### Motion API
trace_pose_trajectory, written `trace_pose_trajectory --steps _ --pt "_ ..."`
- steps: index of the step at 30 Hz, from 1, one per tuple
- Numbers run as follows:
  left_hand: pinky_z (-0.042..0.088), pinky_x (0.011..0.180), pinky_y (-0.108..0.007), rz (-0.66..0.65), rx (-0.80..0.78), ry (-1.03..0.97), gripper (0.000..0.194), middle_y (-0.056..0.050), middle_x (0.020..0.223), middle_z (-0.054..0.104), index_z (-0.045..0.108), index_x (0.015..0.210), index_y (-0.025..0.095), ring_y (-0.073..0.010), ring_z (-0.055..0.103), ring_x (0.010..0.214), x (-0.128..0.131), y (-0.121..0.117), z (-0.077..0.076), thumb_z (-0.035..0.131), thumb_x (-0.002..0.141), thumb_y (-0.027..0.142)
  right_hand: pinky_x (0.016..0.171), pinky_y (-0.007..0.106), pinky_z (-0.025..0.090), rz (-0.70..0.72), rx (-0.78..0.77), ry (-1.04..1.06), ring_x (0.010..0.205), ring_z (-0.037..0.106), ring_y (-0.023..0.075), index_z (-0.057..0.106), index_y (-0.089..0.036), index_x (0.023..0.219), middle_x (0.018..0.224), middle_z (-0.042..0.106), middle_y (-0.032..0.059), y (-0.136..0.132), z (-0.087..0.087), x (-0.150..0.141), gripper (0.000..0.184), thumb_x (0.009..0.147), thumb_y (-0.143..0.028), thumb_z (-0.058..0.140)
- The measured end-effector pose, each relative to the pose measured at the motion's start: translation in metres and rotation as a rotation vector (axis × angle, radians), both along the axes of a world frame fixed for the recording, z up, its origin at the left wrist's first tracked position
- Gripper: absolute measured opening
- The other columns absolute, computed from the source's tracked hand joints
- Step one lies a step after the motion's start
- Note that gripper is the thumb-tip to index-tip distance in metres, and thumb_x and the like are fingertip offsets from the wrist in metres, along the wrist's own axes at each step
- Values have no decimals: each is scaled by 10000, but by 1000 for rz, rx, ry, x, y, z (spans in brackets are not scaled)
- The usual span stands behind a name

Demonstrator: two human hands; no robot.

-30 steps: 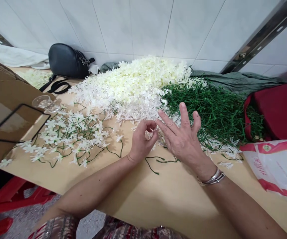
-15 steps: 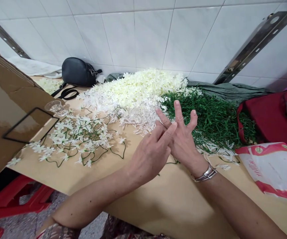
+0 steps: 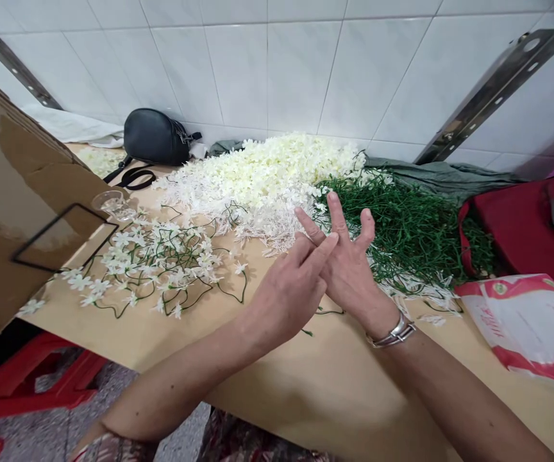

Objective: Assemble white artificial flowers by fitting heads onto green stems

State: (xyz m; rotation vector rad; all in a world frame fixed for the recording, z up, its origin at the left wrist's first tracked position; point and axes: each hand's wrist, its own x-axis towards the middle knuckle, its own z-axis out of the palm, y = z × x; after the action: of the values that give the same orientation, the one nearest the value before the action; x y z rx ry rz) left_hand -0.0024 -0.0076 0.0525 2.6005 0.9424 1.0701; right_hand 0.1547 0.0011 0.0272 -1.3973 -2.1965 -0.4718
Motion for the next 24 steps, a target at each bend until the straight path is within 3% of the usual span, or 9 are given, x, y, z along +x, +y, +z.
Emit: trace_pose_trajectory --steps 3,5,8,11,16,24 --pt "573 794 -269 -51 -200 -275 447 -42 985 643 633 1399 193 -145 603 858 0 13 3 538 975 86 1233 854 104 -45 -31 214 1640 282 433 698 -293 1309 1667 528 37 -2 10 15 376 1027 -132 510" --pt "550 784 -249 -52 -392 -450 383 -25 965 633 683 1357 228 -123 576 820 1 22 5 605 989 153 1218 840 213 -48 -54 463 1554 461 398 722 -299 1238 1553 650 51 -5 21 25 308 1065 -199 487" --pt "519 703 -212 -86 -671 -663 361 -21 1027 636 712 1330 252 -87 553 759 3 31 5 701 969 250 1184 619 471 147 -197 721 1379 654 302 697 -312 1311 1450 718 69 -13 36 31 277 1072 -327 558" --pt "509 651 -183 -120 -845 -782 355 -10 1012 641 744 1266 259 -74 574 746 5 33 4 788 917 301 1061 477 583 200 -222 747 1214 731 269 717 -297 1280 1302 775 65 -19 41 25 303 982 -347 716" --pt "601 757 -205 -139 -947 -874 366 6 952 674 761 1190 241 -83 658 787 4 30 5 867 847 313 830 370 620 136 -185 897 908 764 211 773 -268 980 972 812 19 -19 35 15 72 986 -281 702" --pt "588 684 -186 22 -955 -885 267 -9 870 742 788 999 196 -98 691 771 8 41 1 882 801 348 931 419 573 95 -82 997 1005 731 209 738 -254 927 1026 770 33 -17 27 20 55 961 -215 721"
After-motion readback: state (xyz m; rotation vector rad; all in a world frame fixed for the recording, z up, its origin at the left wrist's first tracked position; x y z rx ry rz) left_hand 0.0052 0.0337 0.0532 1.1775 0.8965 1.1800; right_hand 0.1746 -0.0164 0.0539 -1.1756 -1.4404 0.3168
